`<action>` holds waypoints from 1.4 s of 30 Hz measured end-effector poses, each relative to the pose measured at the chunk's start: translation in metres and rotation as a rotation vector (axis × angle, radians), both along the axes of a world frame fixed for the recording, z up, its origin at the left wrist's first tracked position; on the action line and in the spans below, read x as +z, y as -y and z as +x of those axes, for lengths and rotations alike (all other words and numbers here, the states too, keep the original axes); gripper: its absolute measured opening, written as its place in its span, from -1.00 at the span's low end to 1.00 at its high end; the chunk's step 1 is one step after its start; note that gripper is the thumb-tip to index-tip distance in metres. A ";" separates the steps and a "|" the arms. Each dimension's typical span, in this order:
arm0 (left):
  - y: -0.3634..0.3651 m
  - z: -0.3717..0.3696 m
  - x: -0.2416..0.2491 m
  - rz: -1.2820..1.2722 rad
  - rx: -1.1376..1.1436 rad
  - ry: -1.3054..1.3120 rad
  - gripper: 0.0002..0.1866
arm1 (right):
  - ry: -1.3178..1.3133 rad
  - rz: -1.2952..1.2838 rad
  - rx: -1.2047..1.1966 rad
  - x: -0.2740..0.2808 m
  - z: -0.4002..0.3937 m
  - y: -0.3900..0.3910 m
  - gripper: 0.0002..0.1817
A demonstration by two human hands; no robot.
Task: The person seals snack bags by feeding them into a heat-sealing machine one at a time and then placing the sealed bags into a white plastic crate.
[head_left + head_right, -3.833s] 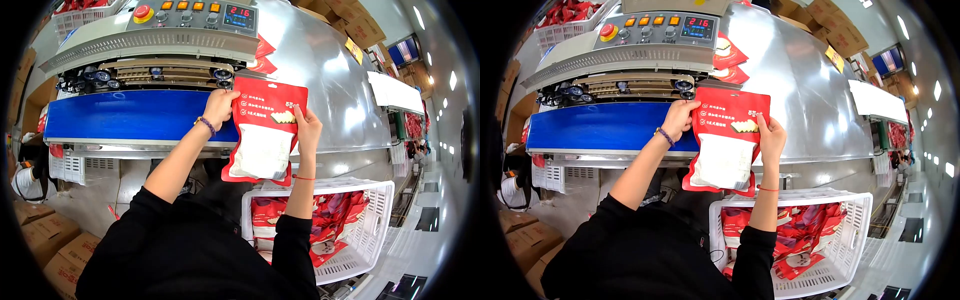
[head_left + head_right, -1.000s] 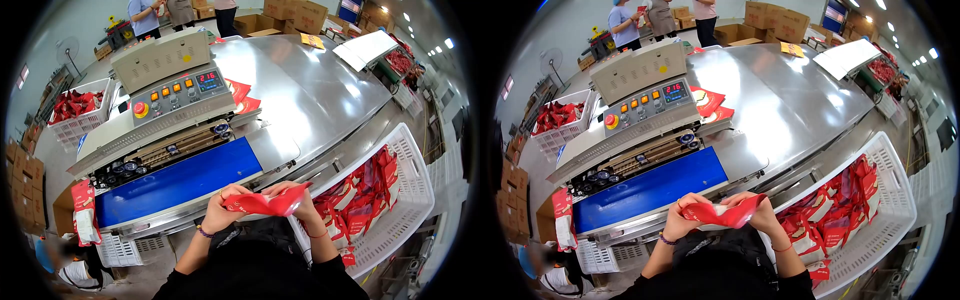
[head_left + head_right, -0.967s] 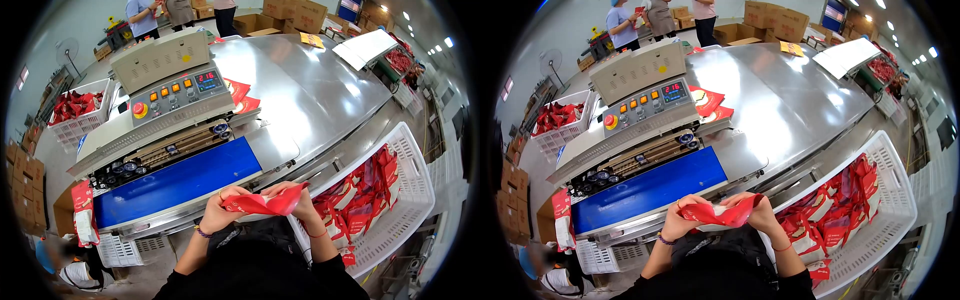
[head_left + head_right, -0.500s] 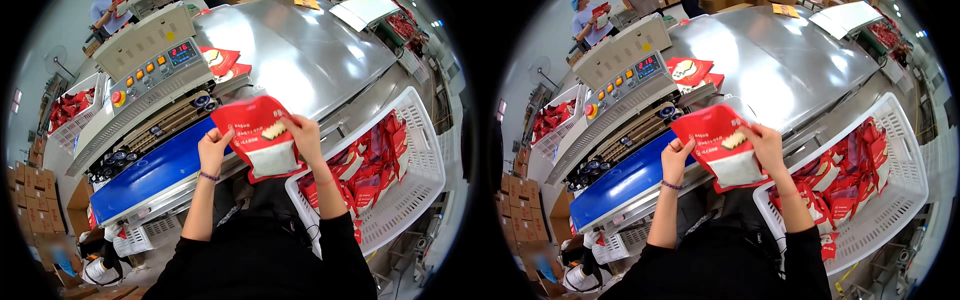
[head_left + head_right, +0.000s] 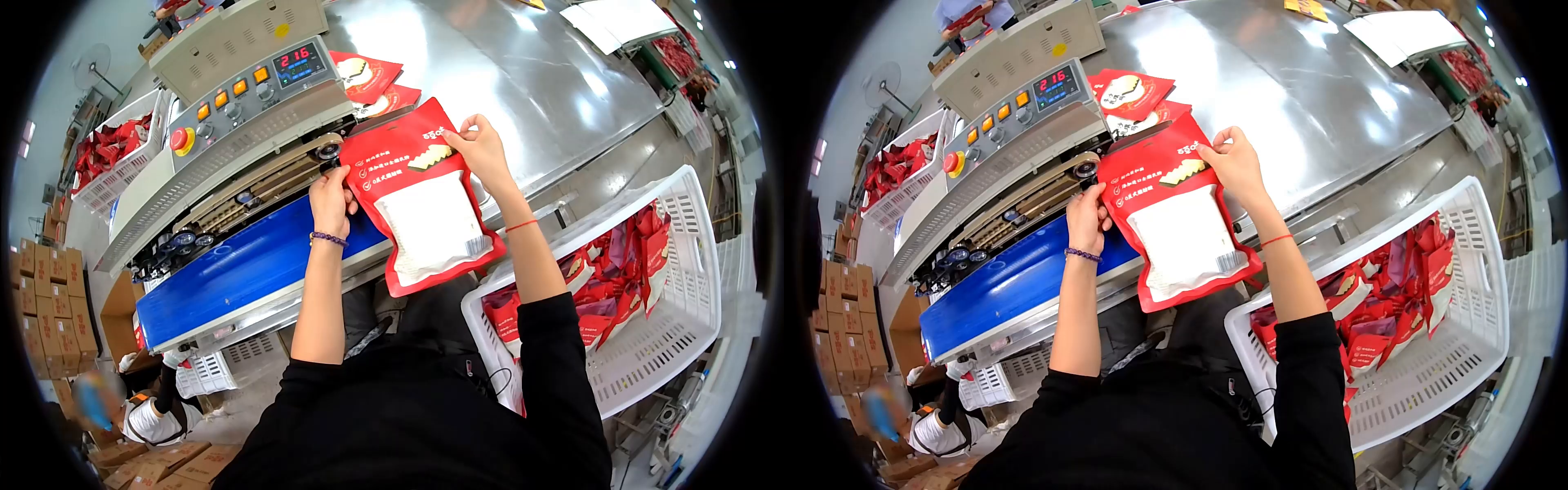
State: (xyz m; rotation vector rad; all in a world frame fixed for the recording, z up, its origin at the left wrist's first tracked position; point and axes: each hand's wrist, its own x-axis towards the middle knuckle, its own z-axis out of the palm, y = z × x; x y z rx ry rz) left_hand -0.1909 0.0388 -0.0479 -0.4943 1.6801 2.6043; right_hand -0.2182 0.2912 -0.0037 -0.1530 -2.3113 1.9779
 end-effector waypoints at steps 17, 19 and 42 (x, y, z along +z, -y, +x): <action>0.126 0.128 0.047 -0.570 0.253 -0.157 -0.61 | -0.024 0.143 0.095 -0.048 -0.018 0.101 -0.62; 0.109 0.147 0.070 -0.562 0.254 -0.194 -0.63 | 0.027 -0.006 0.136 -0.049 -0.008 0.112 -0.71; -0.058 0.164 0.069 -0.601 -0.769 -0.251 -0.75 | 0.111 1.436 -1.074 -0.084 0.231 -0.387 -0.23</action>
